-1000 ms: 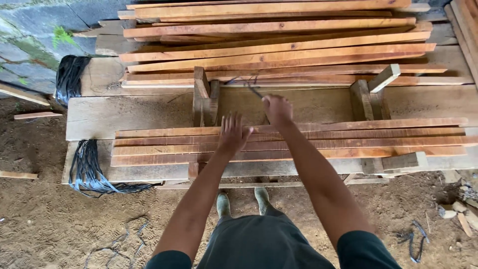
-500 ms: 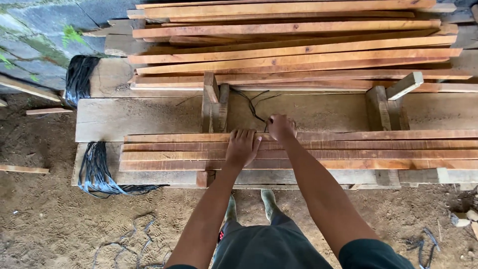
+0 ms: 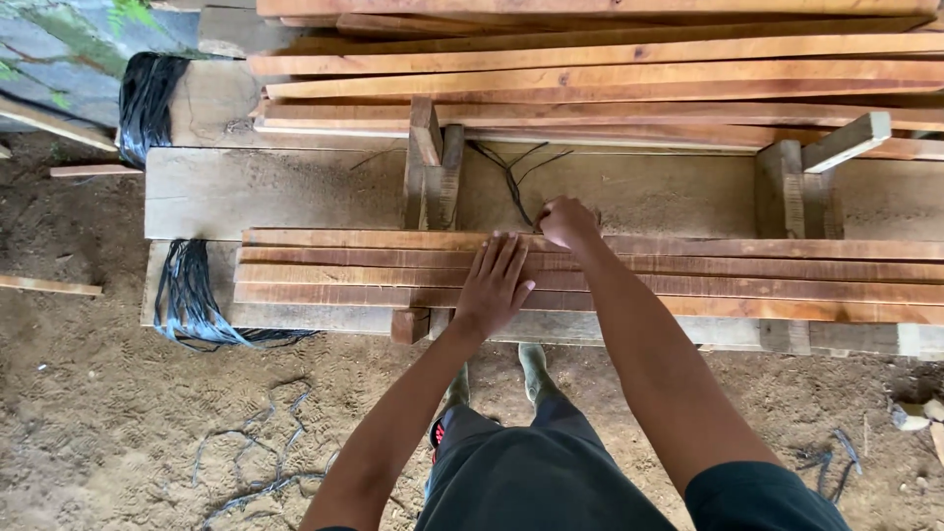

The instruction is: Bundling several thin wood planks together using plastic straps.

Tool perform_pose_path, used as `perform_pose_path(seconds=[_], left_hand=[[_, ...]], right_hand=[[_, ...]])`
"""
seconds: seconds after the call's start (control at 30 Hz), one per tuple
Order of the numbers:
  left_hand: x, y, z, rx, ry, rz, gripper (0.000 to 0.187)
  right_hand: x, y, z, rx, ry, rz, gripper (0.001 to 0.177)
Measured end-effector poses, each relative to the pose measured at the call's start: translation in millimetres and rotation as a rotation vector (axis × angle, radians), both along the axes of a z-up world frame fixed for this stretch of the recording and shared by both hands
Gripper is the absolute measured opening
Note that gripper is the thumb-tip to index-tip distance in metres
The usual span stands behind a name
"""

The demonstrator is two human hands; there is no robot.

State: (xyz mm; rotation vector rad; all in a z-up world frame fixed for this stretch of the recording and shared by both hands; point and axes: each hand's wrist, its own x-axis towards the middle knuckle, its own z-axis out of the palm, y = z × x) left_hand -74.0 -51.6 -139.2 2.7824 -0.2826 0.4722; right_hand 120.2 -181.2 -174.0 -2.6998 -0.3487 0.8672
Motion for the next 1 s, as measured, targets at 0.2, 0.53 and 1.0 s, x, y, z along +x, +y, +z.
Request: perform_pose_path(seconds=[0.2, 0.53, 1.0], left_hand=[[-27, 10, -15, 0.257, 0.129, -0.200, 0.060], [-65, 10, -81, 0.080, 0.065, -0.591, 0.039], [-18, -35, -163, 0.363, 0.222, 0.310, 0.036]], right_hand=[[7, -3, -13, 0.017, 0.035, 0.021, 0.034], [3, 6, 27, -0.028, 0.091, 0.041, 0.038], [-14, 5, 108, 0.020, 0.167, 0.100, 0.051]])
